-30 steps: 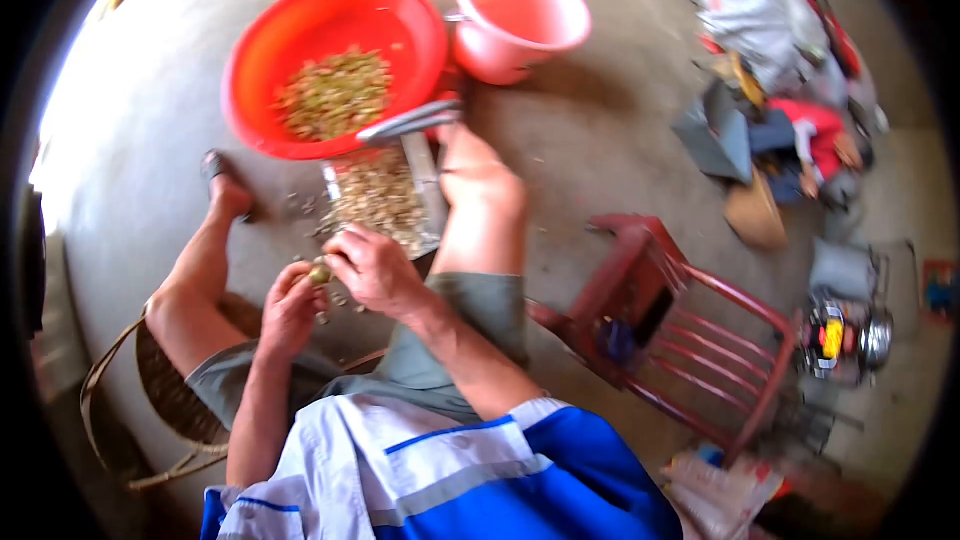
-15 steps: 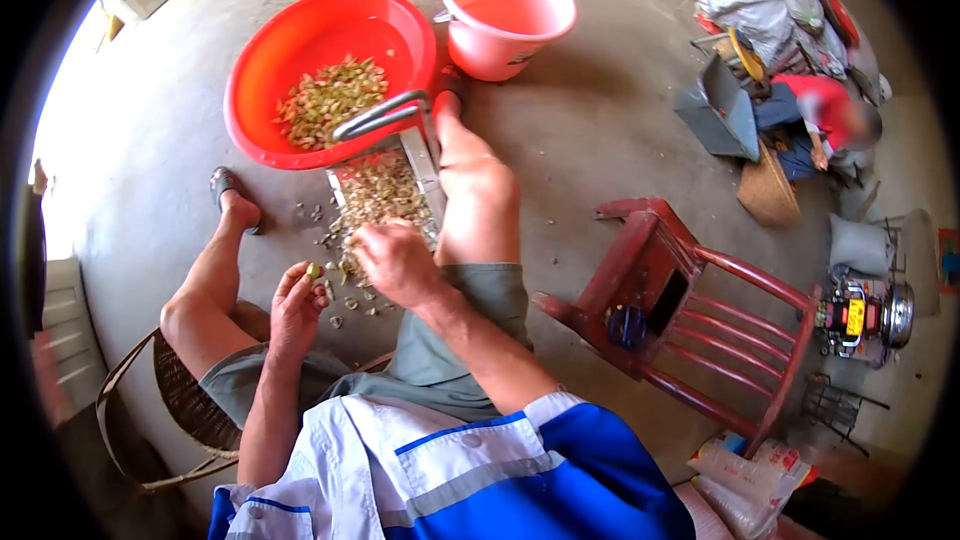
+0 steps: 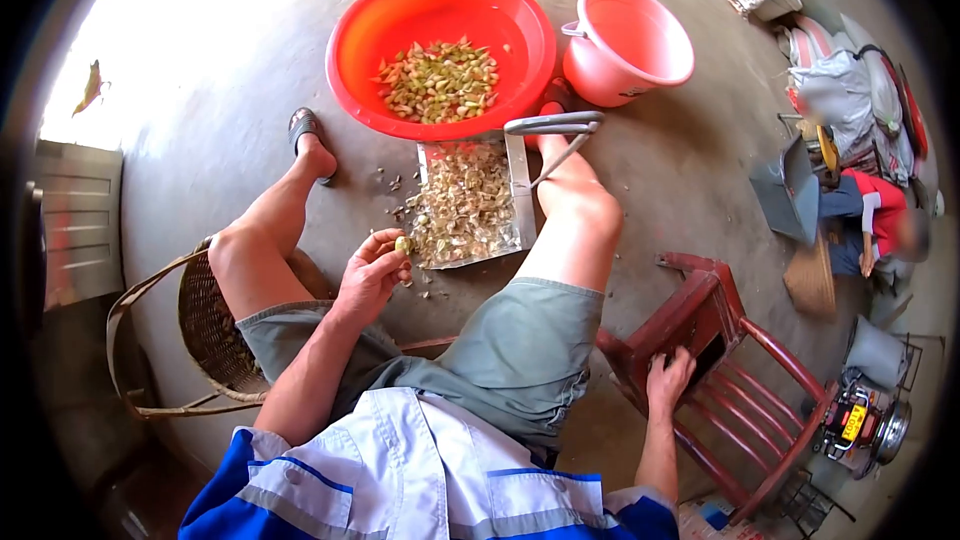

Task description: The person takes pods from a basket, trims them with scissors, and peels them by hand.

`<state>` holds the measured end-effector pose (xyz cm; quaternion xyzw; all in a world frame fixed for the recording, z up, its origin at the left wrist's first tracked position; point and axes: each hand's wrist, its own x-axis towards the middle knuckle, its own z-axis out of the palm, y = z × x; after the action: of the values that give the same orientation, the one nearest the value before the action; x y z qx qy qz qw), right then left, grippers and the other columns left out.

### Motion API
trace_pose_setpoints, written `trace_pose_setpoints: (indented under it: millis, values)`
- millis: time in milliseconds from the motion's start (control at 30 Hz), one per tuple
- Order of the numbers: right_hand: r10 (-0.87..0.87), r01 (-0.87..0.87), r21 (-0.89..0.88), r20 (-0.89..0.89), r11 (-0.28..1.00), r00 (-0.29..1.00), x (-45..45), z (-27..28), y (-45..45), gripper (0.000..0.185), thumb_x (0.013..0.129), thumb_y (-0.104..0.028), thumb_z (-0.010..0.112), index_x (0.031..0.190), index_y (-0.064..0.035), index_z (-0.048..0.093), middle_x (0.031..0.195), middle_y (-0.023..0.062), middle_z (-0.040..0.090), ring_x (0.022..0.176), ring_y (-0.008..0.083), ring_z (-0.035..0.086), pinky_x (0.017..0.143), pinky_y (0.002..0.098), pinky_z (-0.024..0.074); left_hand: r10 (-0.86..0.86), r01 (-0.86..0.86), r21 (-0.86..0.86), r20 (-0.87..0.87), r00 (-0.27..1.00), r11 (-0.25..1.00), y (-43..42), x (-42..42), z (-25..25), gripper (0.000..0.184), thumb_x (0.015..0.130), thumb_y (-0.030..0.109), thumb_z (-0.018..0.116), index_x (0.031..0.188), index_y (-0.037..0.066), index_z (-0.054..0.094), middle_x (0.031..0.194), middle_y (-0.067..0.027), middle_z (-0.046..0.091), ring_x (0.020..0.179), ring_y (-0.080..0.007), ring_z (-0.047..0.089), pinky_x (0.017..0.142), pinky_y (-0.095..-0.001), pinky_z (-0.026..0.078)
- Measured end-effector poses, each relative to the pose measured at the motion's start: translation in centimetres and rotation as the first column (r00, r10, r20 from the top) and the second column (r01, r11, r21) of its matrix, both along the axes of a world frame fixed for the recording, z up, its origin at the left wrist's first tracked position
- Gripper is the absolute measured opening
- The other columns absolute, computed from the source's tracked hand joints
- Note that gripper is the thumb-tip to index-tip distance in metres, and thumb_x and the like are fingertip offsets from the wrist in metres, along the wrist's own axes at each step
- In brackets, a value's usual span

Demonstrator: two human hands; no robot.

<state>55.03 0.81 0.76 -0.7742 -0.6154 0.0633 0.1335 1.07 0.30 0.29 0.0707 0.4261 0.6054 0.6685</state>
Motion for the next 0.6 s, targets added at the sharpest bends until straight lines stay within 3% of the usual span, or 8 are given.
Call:
trace_pose_setpoints:
  millis: [67, 167, 267, 300, 400, 567, 600]
  values:
    - [-0.078, 0.106, -0.182, 0.153, 0.978, 0.985, 2.0, -0.4, -3.1, 0.037, 0.083, -0.015, 0.064, 0.113, 0.0042, 0.053, 0.108, 0.0261, 0.054, 0.104, 0.0412, 0.051, 0.092, 0.0466, 0.0413, 0.0, 0.0, -0.006, 0.011, 1.0, 1.0, -0.2, 0.0, 0.2, 0.025, 0.091, 0.002, 0.059, 0.116, 0.007, 0.057, 0.093, -0.0025, 0.06, 0.077, -0.0116, 0.059, 0.069, -0.0251, 0.052]
    - [-0.124, 0.151, -0.165, 0.164, 0.975, 0.979, 2.5, -1.0, -4.4, 0.038, 0.083, -0.016, 0.065, 0.113, 0.0041, 0.053, 0.108, 0.0259, 0.055, 0.105, 0.0413, 0.051, 0.092, 0.0466, 0.0407, -0.003, 0.003, -0.009, 0.009, 1.0, 1.0, -0.3, 0.0, -0.6, 0.024, 0.092, 0.003, 0.059, 0.116, 0.008, 0.057, 0.1, -0.0045, 0.062, 0.079, -0.0119, 0.059, 0.07, -0.0255, 0.052]
    - [-0.151, 0.156, -0.138, 0.044, 0.978, 0.987, 4.3, -1.7, -4.5, 0.04, 0.082, -0.018, 0.067, 0.113, 0.0038, 0.053, 0.107, 0.0258, 0.056, 0.106, 0.0406, 0.05, 0.093, 0.0457, 0.0402, -0.008, 0.008, -0.002, 0.012, 1.0, 1.0, -0.4, 0.2, -0.7, 0.025, 0.092, 0.004, 0.06, 0.117, 0.008, 0.057, 0.105, -0.0063, 0.064, 0.08, -0.0119, 0.06, 0.072, -0.0257, 0.052]
    - [-0.142, 0.162, -0.19, 0.117, 0.968, 0.983, 4.6, -1.6, -4.5, 0.046, 0.081, -0.017, 0.068, 0.118, 0.0038, 0.049, 0.106, 0.0255, 0.059, 0.104, 0.0412, 0.054, 0.092, 0.0456, 0.0423, -0.003, 0.003, 0.002, 0.011, 1.0, 1.0, -0.4, 0.2, -0.4, 0.026, 0.092, 0.005, 0.06, 0.117, 0.008, 0.057, 0.106, -0.0069, 0.064, 0.081, -0.0119, 0.06, 0.072, -0.0258, 0.052]
    - [-0.292, 0.285, -0.322, 0.025, 0.903, 0.956, 5.6, -1.8, -4.0, 0.053, 0.081, -0.016, 0.067, 0.123, 0.0036, 0.043, 0.107, 0.026, 0.062, 0.1, 0.0423, 0.059, 0.09, 0.0461, 0.0448, -0.017, 0.017, -0.042, 0.007, 1.0, 0.999, -0.3, 0.1, 0.0, 0.026, 0.091, 0.005, 0.062, 0.116, 0.006, 0.057, 0.105, -0.0053, 0.065, 0.08, -0.0109, 0.059, 0.07, -0.0247, 0.052]
    - [-0.215, 0.255, -0.298, 0.16, 0.92, 0.963, 5.6, -1.3, -1.9, 0.064, 0.078, -0.015, 0.07, 0.134, -0.005, 0.039, 0.106, 0.0265, 0.064, 0.1, 0.0398, 0.062, 0.089, 0.0421, 0.0471, -0.053, 0.052, -0.035, -0.017, 0.998, 0.998, -0.5, 0.1, -0.4, 0.024, 0.092, 0.008, 0.062, 0.115, 0.008, 0.059, 0.107, -0.0054, 0.065, 0.084, -0.0116, 0.061, 0.074, -0.0256, 0.051]
    - [-0.225, 0.185, -0.296, -0.108, 0.937, 0.968, 9.9, -3.9, -2.4, 0.063, 0.079, -0.017, 0.069, 0.134, -0.0053, 0.04, 0.1, 0.0196, 0.066, 0.089, 0.0322, 0.065, 0.084, 0.037, 0.049, -0.049, 0.049, -0.032, 0.0, 0.999, 0.998, -0.5, 0.0, -0.2, 0.023, 0.092, 0.008, 0.062, 0.115, 0.007, 0.059, 0.108, -0.005, 0.065, 0.085, -0.0115, 0.061, 0.074, -0.0256, 0.051]
